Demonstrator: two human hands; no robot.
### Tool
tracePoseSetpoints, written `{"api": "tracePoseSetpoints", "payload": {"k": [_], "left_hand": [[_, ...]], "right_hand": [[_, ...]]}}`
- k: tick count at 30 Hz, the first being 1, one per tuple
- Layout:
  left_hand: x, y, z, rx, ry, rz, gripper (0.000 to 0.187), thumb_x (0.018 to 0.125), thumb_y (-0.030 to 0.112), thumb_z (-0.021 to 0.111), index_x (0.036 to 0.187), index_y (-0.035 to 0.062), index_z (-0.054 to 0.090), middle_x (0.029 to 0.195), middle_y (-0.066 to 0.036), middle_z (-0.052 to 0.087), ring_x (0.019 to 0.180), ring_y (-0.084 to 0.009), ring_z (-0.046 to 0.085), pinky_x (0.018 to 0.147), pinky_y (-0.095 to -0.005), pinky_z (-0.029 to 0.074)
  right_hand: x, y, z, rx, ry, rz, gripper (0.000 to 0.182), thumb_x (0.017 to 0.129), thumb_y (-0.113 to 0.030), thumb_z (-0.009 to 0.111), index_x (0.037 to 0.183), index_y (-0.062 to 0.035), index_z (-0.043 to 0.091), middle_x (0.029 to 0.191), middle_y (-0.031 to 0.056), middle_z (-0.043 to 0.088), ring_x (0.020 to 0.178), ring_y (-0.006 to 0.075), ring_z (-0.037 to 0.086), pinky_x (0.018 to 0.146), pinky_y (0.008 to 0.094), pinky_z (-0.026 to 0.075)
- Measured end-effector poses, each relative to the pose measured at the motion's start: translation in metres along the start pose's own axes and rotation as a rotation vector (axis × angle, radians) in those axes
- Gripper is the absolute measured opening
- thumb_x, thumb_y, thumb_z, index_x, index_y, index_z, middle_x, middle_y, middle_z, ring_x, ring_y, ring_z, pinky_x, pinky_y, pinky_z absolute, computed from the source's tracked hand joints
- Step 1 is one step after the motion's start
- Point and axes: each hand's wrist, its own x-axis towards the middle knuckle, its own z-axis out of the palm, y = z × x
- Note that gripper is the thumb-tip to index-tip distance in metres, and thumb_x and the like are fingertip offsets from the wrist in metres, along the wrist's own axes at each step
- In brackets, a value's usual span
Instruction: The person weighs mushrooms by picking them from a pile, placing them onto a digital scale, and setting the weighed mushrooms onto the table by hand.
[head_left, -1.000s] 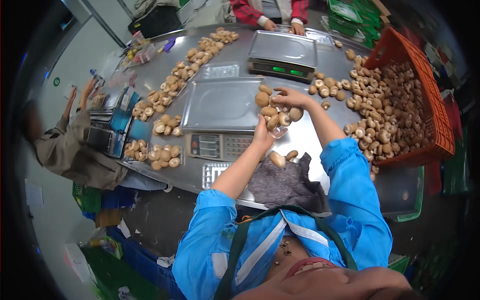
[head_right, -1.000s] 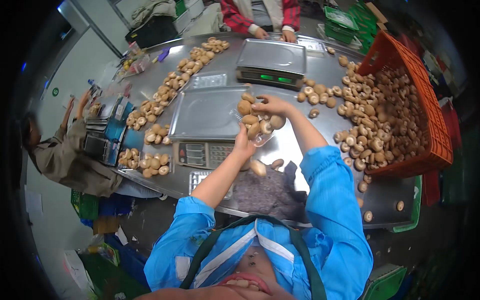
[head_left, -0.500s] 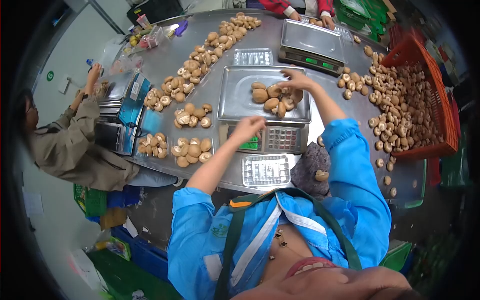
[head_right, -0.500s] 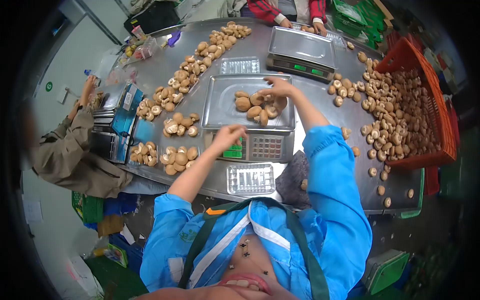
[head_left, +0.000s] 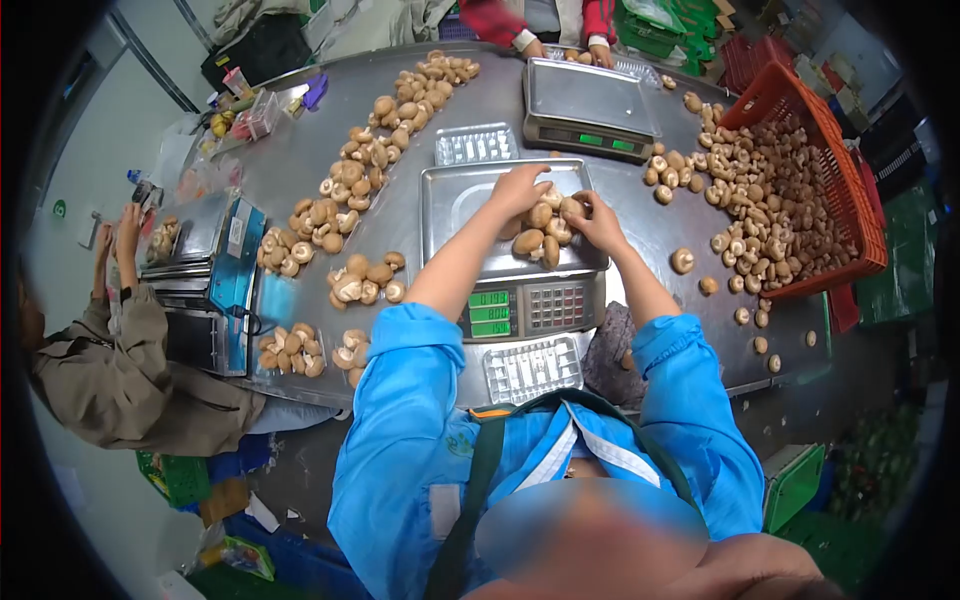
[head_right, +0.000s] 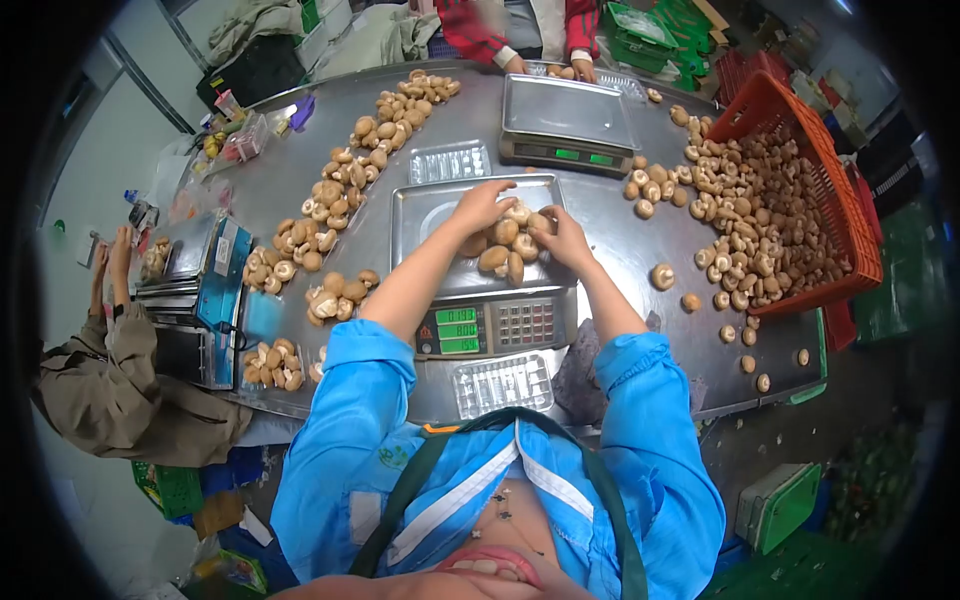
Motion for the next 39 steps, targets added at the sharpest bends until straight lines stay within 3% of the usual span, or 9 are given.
{"api": "tracePoseSetpoints", "payload": {"k": [6, 10, 14, 22, 26, 30, 34, 35, 39], "left_hand": [[0.025, 0.027, 0.017, 0.289, -0.470, -0.307, 0.041, 0.066, 0.038, 0.063, 0.098, 0.0129, 0.064, 0.100, -0.012, 0.064, 0.094, -0.0278, 0.060, 0.080, -0.0378, 0.047], [0.032, 0.012, 0.034, 0.040, -0.091, -0.179, 0.040, 0.063, 0.025, 0.066, 0.099, 0.0092, 0.061, 0.094, -0.017, 0.061, 0.091, -0.0324, 0.059, 0.078, -0.0393, 0.047], [0.006, 0.040, -0.009, -0.279, 0.016, -0.063, 0.049, 0.070, 0.013, 0.067, 0.116, 0.0069, 0.055, 0.109, -0.012, 0.057, 0.096, -0.0232, 0.057, 0.083, -0.0312, 0.046], [-0.129, 0.047, -0.001, -2.060, 0.093, -0.312, 0.046, 0.078, 0.011, 0.062, 0.120, 0.0046, 0.045, 0.108, -0.008, 0.055, 0.099, -0.0222, 0.053, 0.085, -0.0357, 0.044], [-0.179, 0.061, 0.003, -2.290, 0.309, -0.755, 0.043, 0.080, 0.024, 0.051, 0.120, 0.0091, 0.046, 0.117, -0.016, 0.050, 0.108, -0.0314, 0.046, 0.091, -0.0453, 0.040], [-0.204, 0.047, -0.010, -2.042, 0.247, -0.598, 0.044, 0.084, 0.009, 0.047, 0.127, 0.0065, 0.038, 0.129, -0.020, 0.041, 0.103, -0.0309, 0.053, 0.080, -0.0357, 0.049], [-0.177, 0.052, -0.031, -1.056, 0.300, -0.516, 0.045, 0.080, 0.002, 0.055, 0.123, 0.0055, 0.040, 0.127, -0.017, 0.042, 0.111, -0.0295, 0.047, 0.087, -0.0377, 0.044], [-0.163, 0.050, -0.033, -0.605, 0.304, -0.333, 0.047, 0.078, 0.001, 0.058, 0.121, 0.0056, 0.040, 0.127, -0.016, 0.043, 0.114, -0.0298, 0.045, 0.090, -0.0395, 0.041], [-0.118, 0.038, -0.031, -0.039, 0.341, 0.030, 0.051, 0.075, 0.009, 0.065, 0.121, 0.0064, 0.042, 0.128, -0.014, 0.042, 0.121, -0.0310, 0.038, 0.097, -0.0431, 0.032]], "right_hand": [[-0.025, 0.015, 0.003, 0.585, 0.523, 0.118, 0.044, 0.082, -0.029, 0.063, 0.111, 0.0017, 0.052, 0.089, 0.0071, 0.061, 0.078, 0.0143, 0.056, 0.069, 0.0257, 0.046], [-0.090, 0.030, 0.007, 0.948, 0.483, 0.319, 0.044, 0.081, -0.020, 0.065, 0.114, 0.0045, 0.051, 0.092, 0.0049, 0.058, 0.078, 0.0127, 0.055, 0.070, 0.0245, 0.045], [-0.151, 0.078, -0.021, 0.679, 0.621, 0.392, 0.048, 0.074, -0.009, 0.070, 0.114, 0.0077, 0.048, 0.091, 0.0073, 0.057, 0.076, 0.0128, 0.056, 0.065, 0.0238, 0.047], [-0.208, 0.157, -0.024, 0.633, 0.519, 0.522, 0.044, 0.080, -0.012, 0.063, 0.116, 0.0083, 0.050, 0.111, 0.0172, 0.057, 0.098, 0.0216, 0.056, 0.089, 0.0319, 0.043], [-0.199, 0.152, -0.029, 0.245, 0.565, 0.436, 0.033, 0.087, -0.017, 0.055, 0.111, 0.0052, 0.056, 0.102, 0.0150, 0.061, 0.095, 0.0210, 0.056, 0.085, 0.0312, 0.043], [-0.190, 0.163, -0.045, 0.172, 0.620, 0.406, 0.033, 0.085, -0.013, 0.053, 0.113, 0.0053, 0.054, 0.110, 0.0186, 0.057, 0.102, 0.0257, 0.055, 0.088, 0.0346, 0.042], [-0.174, 0.101, -0.062, -0.396, 0.674, 0.221, 0.020, 0.084, -0.012, 0.057, 0.097, 0.0041, 0.058, 0.113, 0.0168, 0.054, 0.103, 0.0243, 0.053, 0.088, 0.0340, 0.042], [-0.164, 0.087, -0.053, 0.236, 0.595, 0.274, 0.016, 0.085, -0.012, 0.057, 0.089, 0.0031, 0.057, 0.112, 0.0158, 0.055, 0.102, 0.0234, 0.053, 0.090, 0.0333, 0.040], [-0.143, 0.035, -0.028, 0.187, 0.430, 0.297, 0.016, 0.086, -0.016, 0.056, 0.089, 0.0006, 0.058, 0.110, 0.0111, 0.058, 0.102, 0.0194, 0.052, 0.089, 0.0320, 0.040]]}}
